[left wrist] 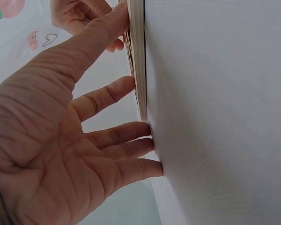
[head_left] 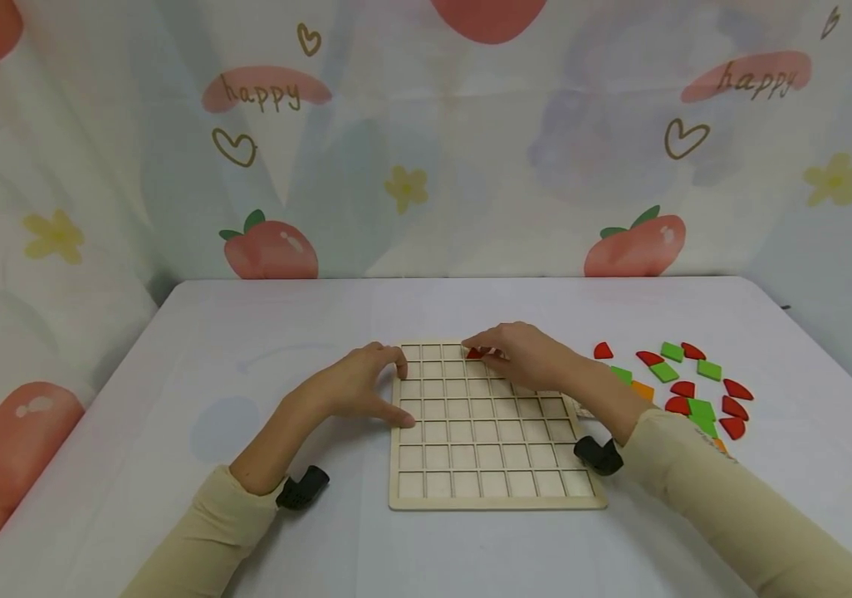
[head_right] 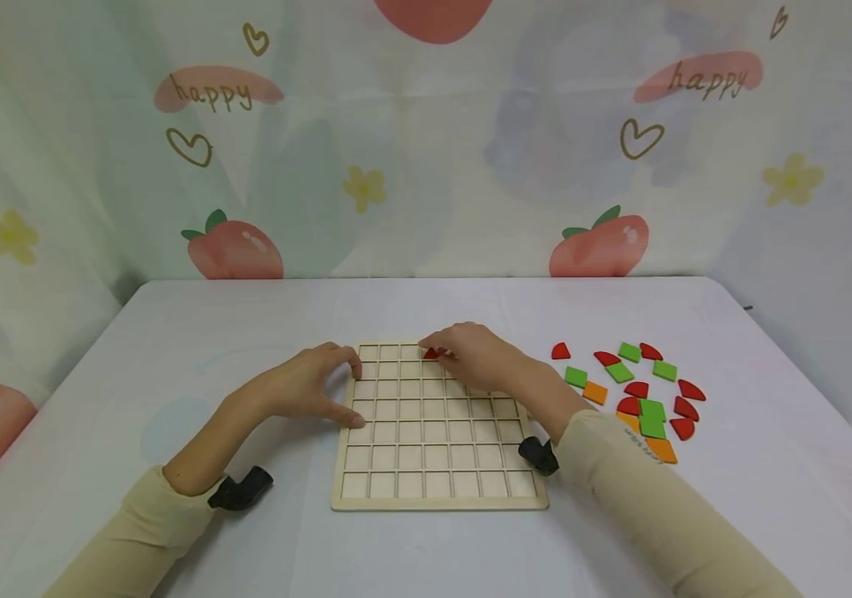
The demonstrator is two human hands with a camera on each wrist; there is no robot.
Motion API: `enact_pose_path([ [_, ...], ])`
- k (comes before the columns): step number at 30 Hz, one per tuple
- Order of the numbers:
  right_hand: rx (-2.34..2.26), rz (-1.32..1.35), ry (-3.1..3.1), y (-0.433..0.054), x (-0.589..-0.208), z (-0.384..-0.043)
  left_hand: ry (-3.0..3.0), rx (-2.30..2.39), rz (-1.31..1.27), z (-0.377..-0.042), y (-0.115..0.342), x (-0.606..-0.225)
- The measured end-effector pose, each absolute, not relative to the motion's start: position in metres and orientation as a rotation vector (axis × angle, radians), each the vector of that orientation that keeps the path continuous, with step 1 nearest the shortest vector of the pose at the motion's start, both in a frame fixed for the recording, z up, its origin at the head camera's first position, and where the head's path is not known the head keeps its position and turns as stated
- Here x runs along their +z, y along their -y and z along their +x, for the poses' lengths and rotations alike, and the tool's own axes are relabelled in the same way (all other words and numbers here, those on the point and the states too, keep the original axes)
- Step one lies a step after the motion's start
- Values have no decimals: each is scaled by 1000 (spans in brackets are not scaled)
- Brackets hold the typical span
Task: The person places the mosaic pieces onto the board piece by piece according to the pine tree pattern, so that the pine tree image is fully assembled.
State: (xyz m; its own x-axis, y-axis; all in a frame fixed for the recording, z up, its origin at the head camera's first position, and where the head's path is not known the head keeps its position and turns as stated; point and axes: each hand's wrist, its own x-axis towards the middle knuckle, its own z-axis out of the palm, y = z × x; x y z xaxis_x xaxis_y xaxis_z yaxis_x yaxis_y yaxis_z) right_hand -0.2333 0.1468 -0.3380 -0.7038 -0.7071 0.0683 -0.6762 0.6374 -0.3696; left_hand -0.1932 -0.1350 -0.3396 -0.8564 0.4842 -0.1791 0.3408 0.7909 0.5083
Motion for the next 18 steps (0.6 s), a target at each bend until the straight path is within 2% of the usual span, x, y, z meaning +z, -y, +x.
enact_pose_path([
  [18, -662, -1155, -2832, -178, -325, -221, -2681, 694, 647, -192, 136, -339],
])
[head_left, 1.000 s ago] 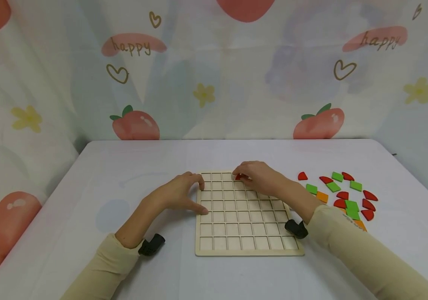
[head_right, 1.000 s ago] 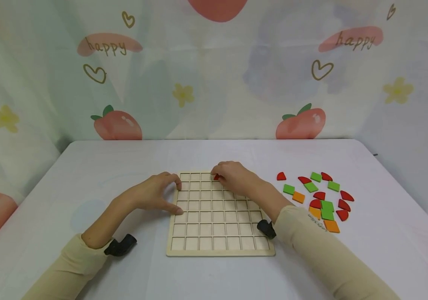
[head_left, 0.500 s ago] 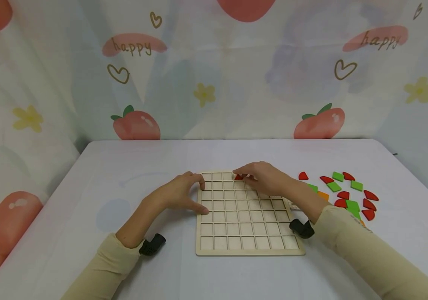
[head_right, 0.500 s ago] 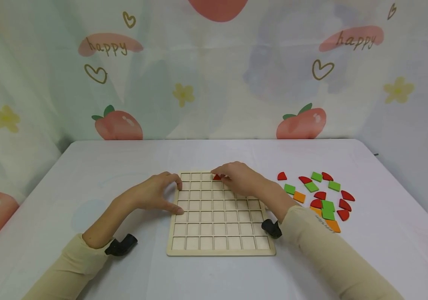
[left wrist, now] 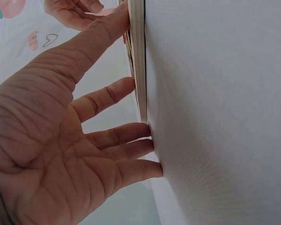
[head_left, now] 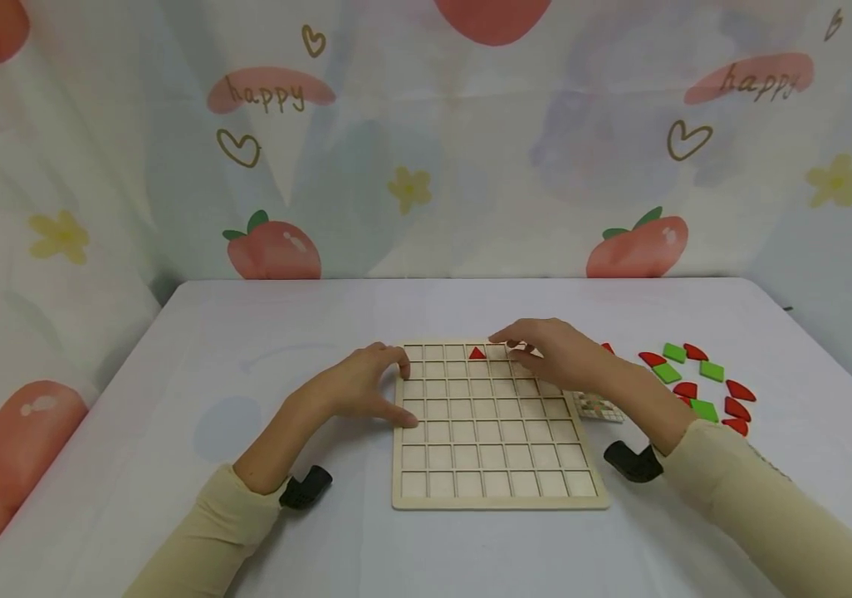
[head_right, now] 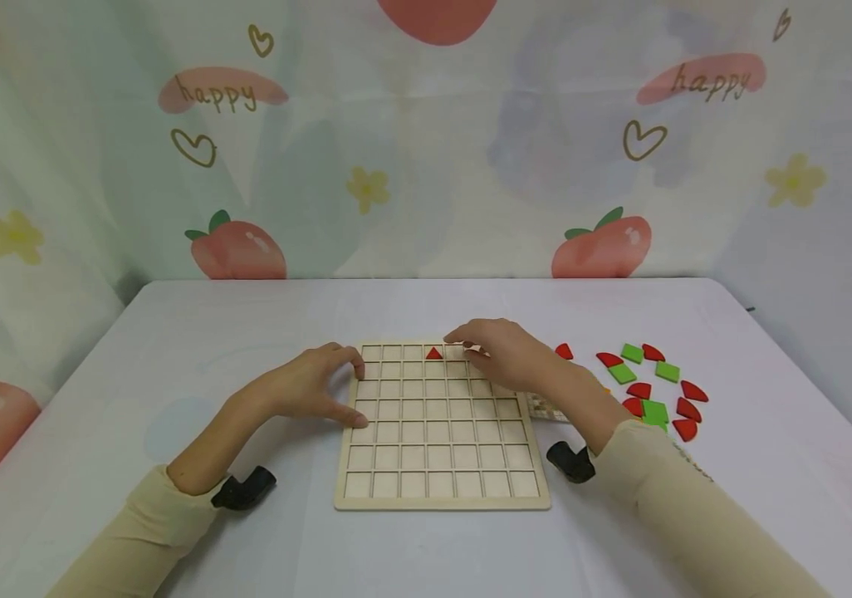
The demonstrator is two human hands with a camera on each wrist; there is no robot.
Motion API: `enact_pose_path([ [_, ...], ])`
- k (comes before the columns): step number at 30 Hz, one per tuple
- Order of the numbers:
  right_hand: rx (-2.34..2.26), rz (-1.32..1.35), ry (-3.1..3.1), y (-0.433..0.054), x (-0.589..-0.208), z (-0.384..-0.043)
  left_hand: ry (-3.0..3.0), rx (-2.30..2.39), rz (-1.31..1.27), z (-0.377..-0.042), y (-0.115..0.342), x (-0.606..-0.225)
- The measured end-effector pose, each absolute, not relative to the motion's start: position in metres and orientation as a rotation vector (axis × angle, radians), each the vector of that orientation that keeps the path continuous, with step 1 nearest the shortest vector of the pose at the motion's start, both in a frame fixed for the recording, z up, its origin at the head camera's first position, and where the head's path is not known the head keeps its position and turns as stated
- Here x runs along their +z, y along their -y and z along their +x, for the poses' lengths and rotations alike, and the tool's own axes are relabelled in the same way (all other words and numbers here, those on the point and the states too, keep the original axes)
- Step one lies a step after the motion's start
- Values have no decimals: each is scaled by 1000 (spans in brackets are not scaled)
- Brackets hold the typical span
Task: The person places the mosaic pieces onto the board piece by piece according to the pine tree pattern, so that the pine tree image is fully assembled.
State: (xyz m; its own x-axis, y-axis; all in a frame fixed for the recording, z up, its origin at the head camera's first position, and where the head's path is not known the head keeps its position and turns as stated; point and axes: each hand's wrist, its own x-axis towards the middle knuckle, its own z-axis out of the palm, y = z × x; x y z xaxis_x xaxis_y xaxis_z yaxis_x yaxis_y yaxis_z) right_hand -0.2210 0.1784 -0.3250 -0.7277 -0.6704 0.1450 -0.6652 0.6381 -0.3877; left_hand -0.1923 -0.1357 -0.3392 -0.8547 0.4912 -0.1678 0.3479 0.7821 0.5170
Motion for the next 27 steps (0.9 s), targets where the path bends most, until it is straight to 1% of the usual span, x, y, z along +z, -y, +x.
enact_pose_path([
  [10, -642, -1135, -2900, -219, -314, -214, -2686, 684, 611, -191, 134, -338],
  [20, -618, -1021, -2993, -257, -320, -204, -2682, 691, 625, -192, 134, -340],
  [24, -622, -1034, -3013, -271, -323, -199, -2679, 696, 617, -191, 134, -339],
  [27, -606, -941, -3007, -278, -324, -196, -2682, 690, 610, -191, 135, -340],
])
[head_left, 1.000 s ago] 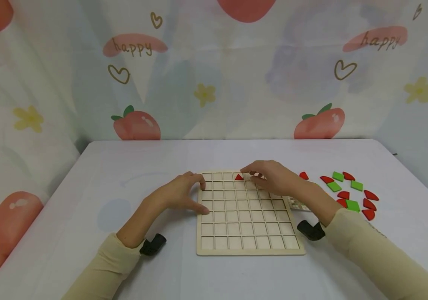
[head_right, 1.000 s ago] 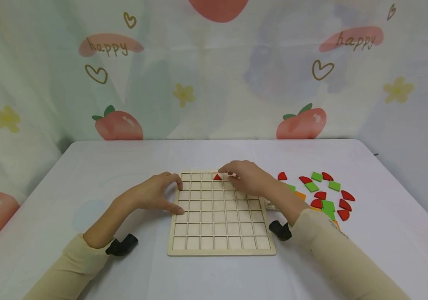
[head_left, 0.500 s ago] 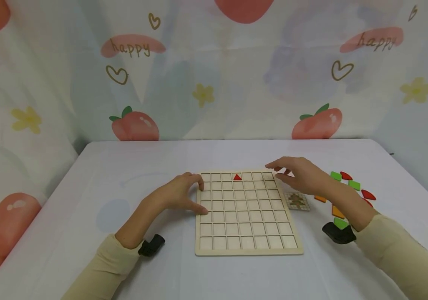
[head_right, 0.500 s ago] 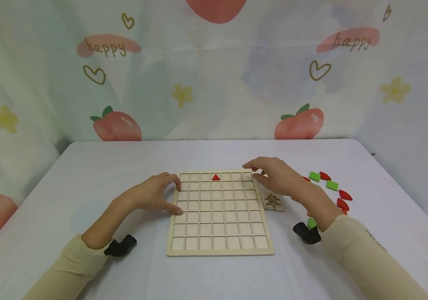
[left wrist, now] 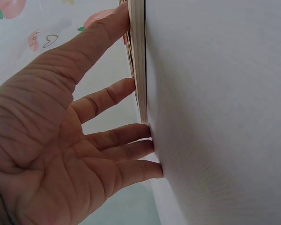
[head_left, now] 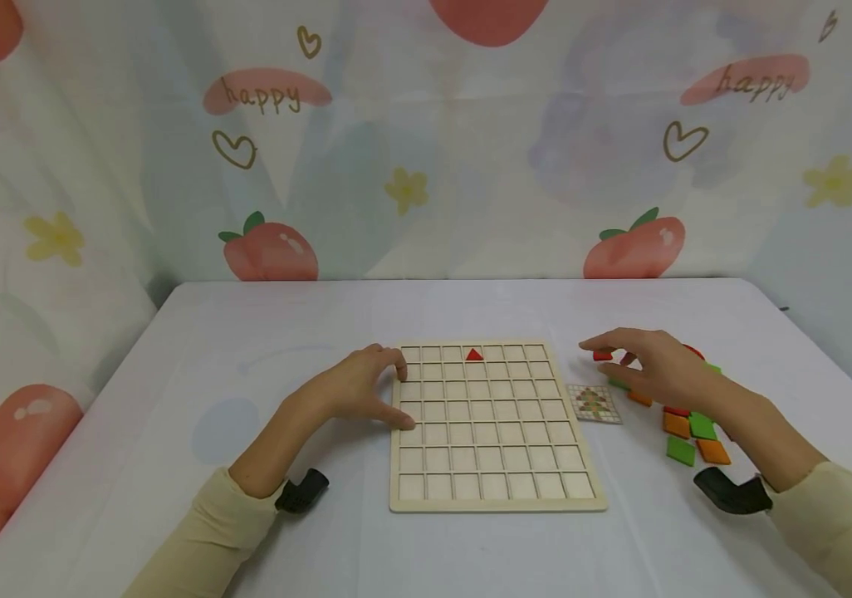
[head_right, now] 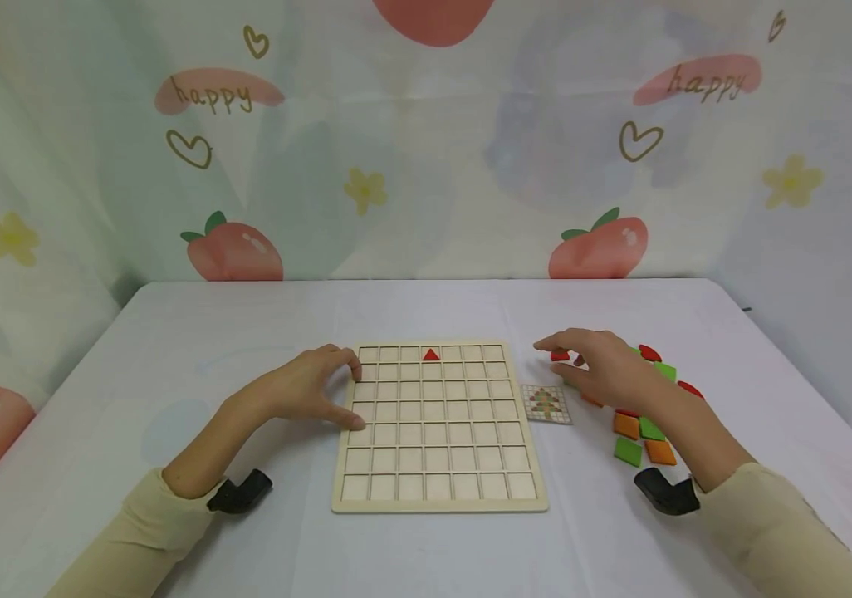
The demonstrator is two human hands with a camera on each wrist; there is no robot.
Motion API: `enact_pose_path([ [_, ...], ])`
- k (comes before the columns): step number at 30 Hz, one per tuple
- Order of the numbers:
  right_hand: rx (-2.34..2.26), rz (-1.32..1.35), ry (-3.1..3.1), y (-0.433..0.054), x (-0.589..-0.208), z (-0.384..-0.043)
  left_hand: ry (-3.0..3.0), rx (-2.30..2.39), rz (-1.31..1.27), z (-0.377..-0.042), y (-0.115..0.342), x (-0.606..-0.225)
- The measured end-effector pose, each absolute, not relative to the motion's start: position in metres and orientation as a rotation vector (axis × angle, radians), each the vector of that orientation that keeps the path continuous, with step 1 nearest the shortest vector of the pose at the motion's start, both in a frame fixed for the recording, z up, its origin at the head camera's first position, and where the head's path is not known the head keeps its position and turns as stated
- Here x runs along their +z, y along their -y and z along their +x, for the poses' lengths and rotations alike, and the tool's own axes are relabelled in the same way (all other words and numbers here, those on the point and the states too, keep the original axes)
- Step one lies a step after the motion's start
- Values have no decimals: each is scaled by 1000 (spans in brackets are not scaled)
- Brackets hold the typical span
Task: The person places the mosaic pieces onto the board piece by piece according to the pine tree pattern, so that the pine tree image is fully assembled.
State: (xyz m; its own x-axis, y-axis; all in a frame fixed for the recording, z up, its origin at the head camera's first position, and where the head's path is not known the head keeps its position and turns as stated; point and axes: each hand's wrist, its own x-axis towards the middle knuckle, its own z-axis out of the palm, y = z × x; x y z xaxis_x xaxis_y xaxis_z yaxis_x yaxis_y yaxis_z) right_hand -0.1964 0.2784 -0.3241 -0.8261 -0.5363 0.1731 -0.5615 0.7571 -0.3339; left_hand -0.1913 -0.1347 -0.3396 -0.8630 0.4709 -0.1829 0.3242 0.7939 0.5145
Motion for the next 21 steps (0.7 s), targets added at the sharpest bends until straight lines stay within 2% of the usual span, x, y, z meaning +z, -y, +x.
enact_pose_path([
  [5, 566, 769, 3001, -289, -325, -191, -2681, 690, 599, -191, 134, -339],
  [21, 532, 648, 3059, -311, -341, -183, -2685, 685, 620, -193, 134, -342],
])
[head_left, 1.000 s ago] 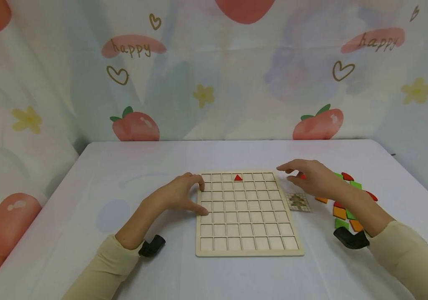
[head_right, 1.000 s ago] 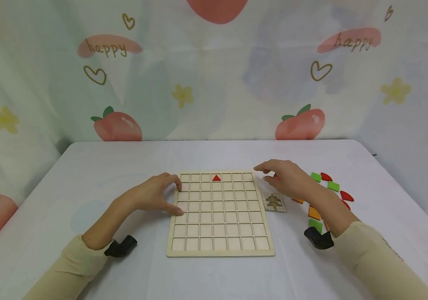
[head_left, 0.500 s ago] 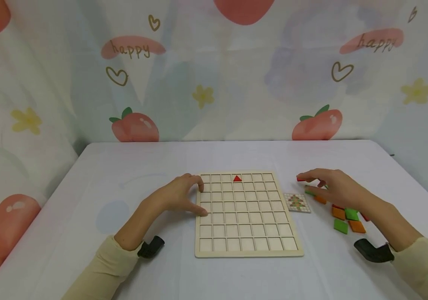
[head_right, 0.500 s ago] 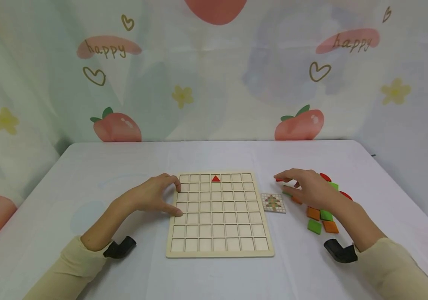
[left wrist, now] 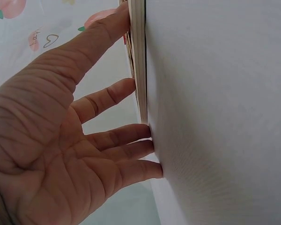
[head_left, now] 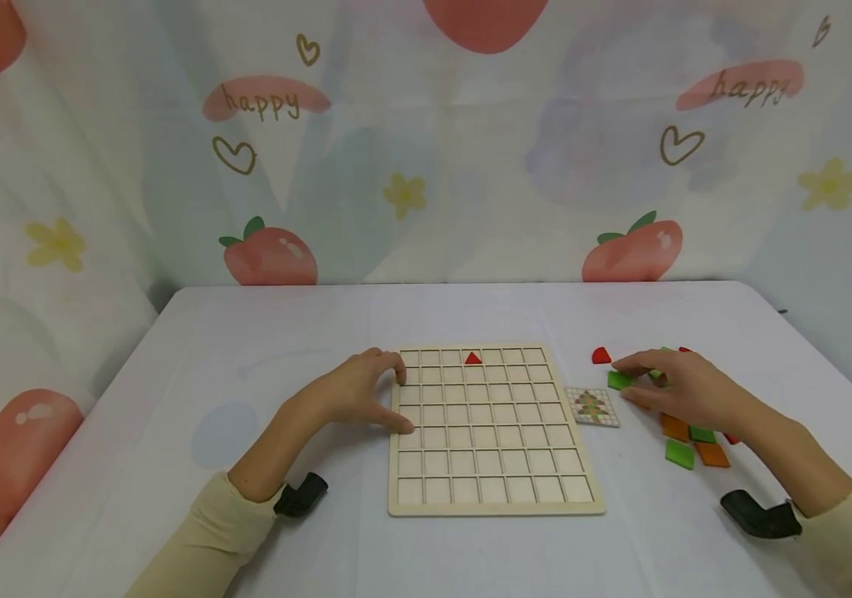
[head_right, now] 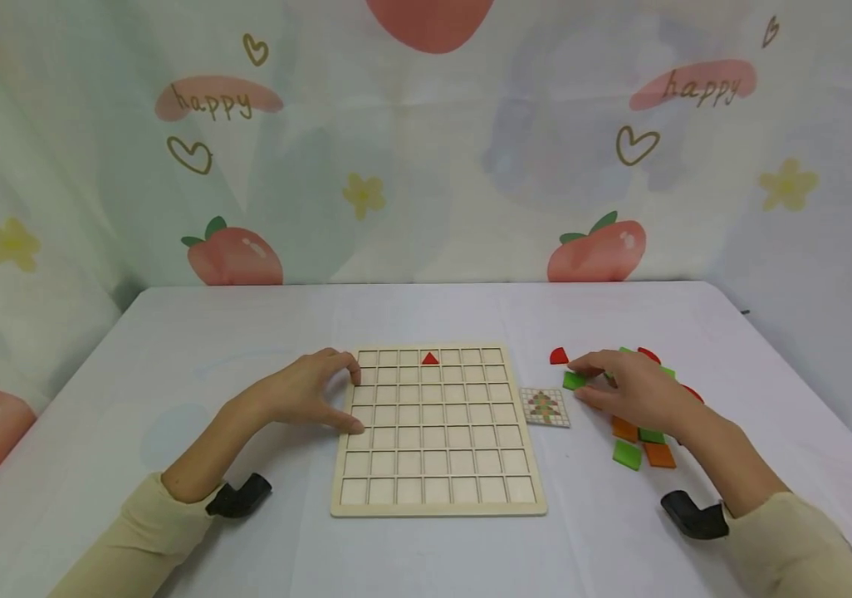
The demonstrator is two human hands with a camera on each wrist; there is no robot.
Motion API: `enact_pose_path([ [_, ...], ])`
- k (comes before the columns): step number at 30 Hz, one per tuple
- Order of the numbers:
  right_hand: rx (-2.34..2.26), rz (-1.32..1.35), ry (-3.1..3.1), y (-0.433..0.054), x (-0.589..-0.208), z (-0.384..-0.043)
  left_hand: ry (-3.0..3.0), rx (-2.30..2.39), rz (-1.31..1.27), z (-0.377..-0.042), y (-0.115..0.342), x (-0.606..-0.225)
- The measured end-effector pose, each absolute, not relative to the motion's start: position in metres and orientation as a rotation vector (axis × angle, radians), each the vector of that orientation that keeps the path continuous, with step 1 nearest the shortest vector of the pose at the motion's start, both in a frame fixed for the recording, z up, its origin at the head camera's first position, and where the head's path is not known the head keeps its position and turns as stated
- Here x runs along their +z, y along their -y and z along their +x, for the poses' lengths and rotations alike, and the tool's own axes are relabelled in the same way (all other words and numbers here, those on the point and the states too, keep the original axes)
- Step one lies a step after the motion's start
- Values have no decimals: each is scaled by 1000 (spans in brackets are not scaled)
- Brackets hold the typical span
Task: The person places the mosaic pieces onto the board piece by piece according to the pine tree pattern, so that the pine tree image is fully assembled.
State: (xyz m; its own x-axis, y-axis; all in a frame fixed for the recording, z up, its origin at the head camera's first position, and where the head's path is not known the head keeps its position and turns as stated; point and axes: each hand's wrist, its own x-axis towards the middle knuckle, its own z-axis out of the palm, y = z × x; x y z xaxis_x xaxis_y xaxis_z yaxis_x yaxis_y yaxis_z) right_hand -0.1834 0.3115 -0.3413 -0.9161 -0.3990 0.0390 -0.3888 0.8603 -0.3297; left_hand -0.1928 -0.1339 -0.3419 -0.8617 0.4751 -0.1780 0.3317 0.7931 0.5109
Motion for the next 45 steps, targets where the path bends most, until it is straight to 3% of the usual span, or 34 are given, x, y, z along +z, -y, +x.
enact_pose_path([
  [22, -472, -546, -3018, -302, -347, -186, -2677, 693, 620, -194, 134, -344],
  [45, -571, -998, -3060, -265, -338, -197, -2674, 710, 620, -193, 136, -343],
])
